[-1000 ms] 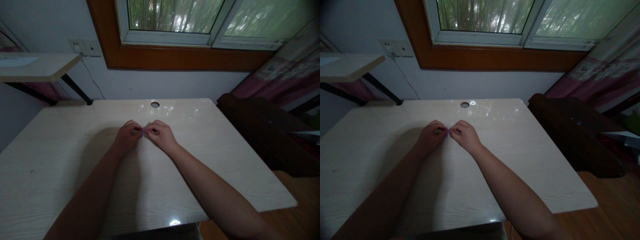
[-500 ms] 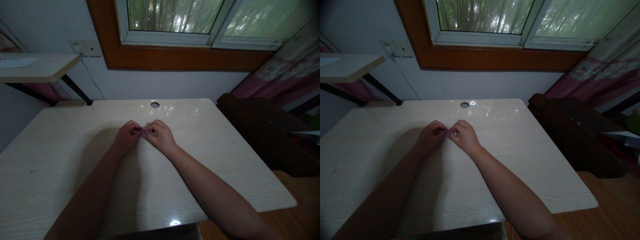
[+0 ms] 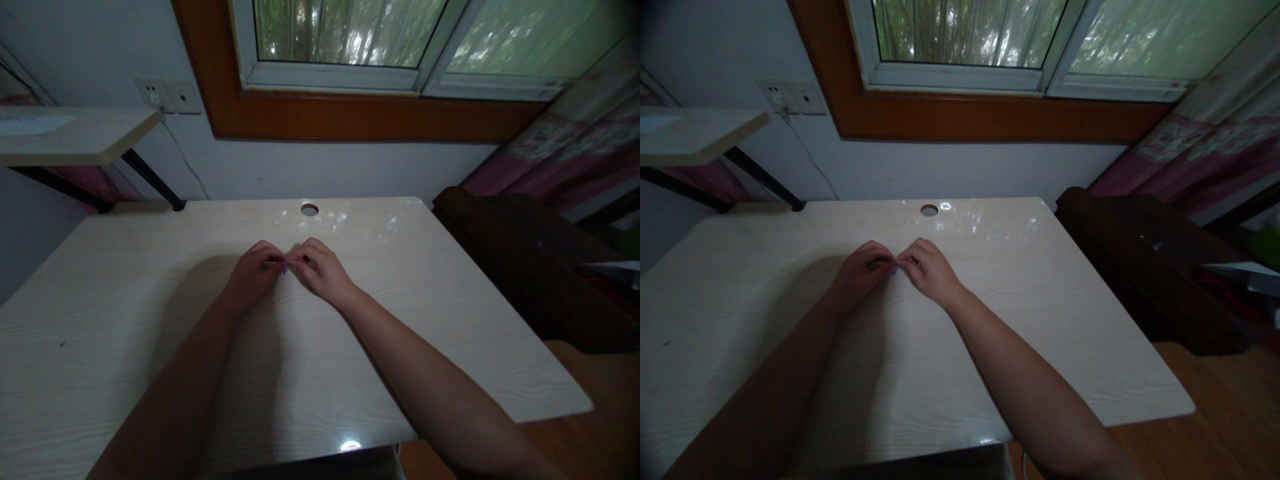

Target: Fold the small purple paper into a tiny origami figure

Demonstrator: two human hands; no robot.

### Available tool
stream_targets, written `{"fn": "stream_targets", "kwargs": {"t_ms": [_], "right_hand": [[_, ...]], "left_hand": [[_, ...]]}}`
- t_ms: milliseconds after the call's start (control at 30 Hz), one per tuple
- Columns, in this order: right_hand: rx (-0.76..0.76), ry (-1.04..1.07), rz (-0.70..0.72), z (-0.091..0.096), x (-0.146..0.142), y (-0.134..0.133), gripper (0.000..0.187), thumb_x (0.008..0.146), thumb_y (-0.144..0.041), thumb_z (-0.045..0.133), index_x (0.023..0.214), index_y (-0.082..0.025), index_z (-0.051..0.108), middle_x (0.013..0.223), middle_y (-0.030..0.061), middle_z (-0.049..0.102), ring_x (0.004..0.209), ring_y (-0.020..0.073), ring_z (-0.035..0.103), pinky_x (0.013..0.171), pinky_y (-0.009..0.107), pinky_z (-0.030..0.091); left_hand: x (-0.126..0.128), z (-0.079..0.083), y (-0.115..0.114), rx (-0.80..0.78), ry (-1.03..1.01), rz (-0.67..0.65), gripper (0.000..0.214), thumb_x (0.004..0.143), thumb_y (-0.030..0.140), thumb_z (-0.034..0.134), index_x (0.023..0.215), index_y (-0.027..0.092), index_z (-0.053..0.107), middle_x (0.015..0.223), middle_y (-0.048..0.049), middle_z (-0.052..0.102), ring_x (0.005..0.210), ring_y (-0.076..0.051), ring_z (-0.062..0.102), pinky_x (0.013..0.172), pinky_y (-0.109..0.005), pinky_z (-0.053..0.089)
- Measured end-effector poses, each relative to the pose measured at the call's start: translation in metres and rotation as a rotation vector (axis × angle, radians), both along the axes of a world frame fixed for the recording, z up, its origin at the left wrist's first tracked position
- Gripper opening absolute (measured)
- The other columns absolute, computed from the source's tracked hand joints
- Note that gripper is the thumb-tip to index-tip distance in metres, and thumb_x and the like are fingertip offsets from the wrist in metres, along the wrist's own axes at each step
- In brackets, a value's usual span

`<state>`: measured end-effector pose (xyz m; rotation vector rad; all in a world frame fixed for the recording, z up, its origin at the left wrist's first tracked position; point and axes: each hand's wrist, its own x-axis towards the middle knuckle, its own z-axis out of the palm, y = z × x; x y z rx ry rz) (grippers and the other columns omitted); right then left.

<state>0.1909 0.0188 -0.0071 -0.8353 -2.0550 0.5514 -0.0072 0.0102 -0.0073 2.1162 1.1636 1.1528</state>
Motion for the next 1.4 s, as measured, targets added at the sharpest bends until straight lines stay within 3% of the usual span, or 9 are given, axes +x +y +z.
{"fn": "stream_targets", "kwargs": {"t_ms": [400, 800, 1100, 1400], "right_hand": [[0.001, 0.0, 0.076, -0.004, 0.002, 0.004, 0.01, 0.089, -0.015, 0.054, 0.088, -0.021, 0.062, 0.089, 0.0051, 0.057, 0.09, 0.0204, 0.053, 0.082, 0.035, 0.044], [0.035, -0.034, -0.106, -0.001, -0.004, -0.003, 0.006, 0.089, -0.02, 0.06, 0.088, -0.022, 0.066, 0.083, 0.0043, 0.058, 0.086, 0.0193, 0.054, 0.078, 0.032, 0.043], [0.057, -0.017, -0.156, -0.002, -0.01, -0.006, 0.013, 0.08, -0.018, 0.065, 0.071, -0.021, 0.056, 0.074, 0.0016, 0.053, 0.075, 0.0175, 0.052, 0.067, 0.03, 0.04], [0.026, 0.016, -0.153, -0.001, -0.009, -0.006, 0.005, 0.084, -0.02, 0.065, 0.079, -0.021, 0.063, 0.076, 0.0018, 0.055, 0.075, 0.0167, 0.053, 0.068, 0.03, 0.042]], "left_hand": [[0.0, 0.001, -0.002, -0.027, -0.007, -0.058, 0.015, 0.088, 0.033, 0.063, 0.083, 0.02, 0.069, 0.085, -0.0041, 0.063, 0.08, -0.016, 0.061, 0.074, -0.028, 0.051], [0.002, -0.003, 0.0, 0.055, 0.006, 0.081, 0.006, 0.084, 0.024, 0.065, 0.086, 0.02, 0.07, 0.086, -0.0038, 0.065, 0.082, -0.016, 0.062, 0.077, -0.03, 0.052], [0.003, -0.003, -0.001, 0.075, 0.012, 0.081, 0.001, 0.081, 0.02, 0.066, 0.081, 0.02, 0.067, 0.084, -0.0034, 0.065, 0.082, -0.017, 0.062, 0.077, -0.031, 0.051], [0.002, -0.003, 0.0, 0.086, 0.01, 0.092, 0.002, 0.081, 0.019, 0.066, 0.082, 0.02, 0.066, 0.085, -0.0036, 0.065, 0.084, -0.018, 0.061, 0.08, -0.033, 0.05]]}}
